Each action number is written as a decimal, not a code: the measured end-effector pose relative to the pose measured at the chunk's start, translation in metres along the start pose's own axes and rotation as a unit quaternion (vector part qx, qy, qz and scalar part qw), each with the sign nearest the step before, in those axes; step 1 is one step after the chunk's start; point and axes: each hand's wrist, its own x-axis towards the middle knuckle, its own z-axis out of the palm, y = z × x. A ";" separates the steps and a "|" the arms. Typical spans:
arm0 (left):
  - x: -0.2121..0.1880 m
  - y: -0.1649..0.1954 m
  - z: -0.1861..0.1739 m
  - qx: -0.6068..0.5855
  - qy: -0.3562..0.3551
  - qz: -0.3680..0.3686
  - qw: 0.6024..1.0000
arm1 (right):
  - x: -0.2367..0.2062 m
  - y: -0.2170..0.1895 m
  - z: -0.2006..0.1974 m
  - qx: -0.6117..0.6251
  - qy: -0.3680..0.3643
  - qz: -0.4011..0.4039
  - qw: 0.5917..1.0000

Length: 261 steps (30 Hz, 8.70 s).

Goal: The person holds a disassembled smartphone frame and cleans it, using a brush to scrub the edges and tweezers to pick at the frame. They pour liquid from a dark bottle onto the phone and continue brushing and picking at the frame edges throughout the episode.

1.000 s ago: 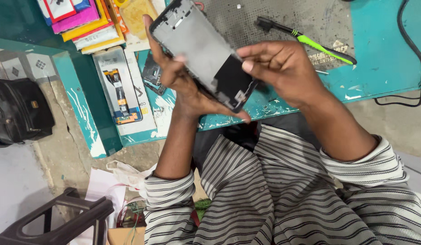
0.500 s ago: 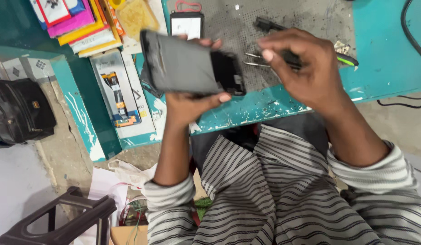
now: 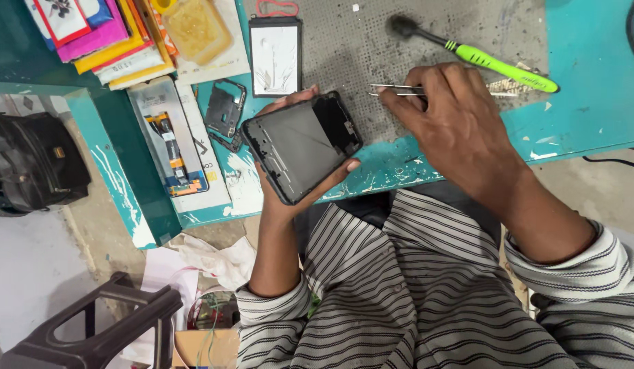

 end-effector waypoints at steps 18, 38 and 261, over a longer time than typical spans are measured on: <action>0.002 0.001 -0.004 0.104 -0.024 -0.003 0.994 | 0.008 -0.013 -0.019 -0.149 -0.033 -0.029 0.988; 0.009 0.002 -0.012 0.199 -0.061 -0.022 0.978 | 0.019 -0.009 -0.010 0.007 0.005 -0.016 1.000; -0.016 0.021 0.003 0.113 0.063 -0.003 0.992 | 0.034 -0.014 0.080 0.509 0.119 -0.001 0.853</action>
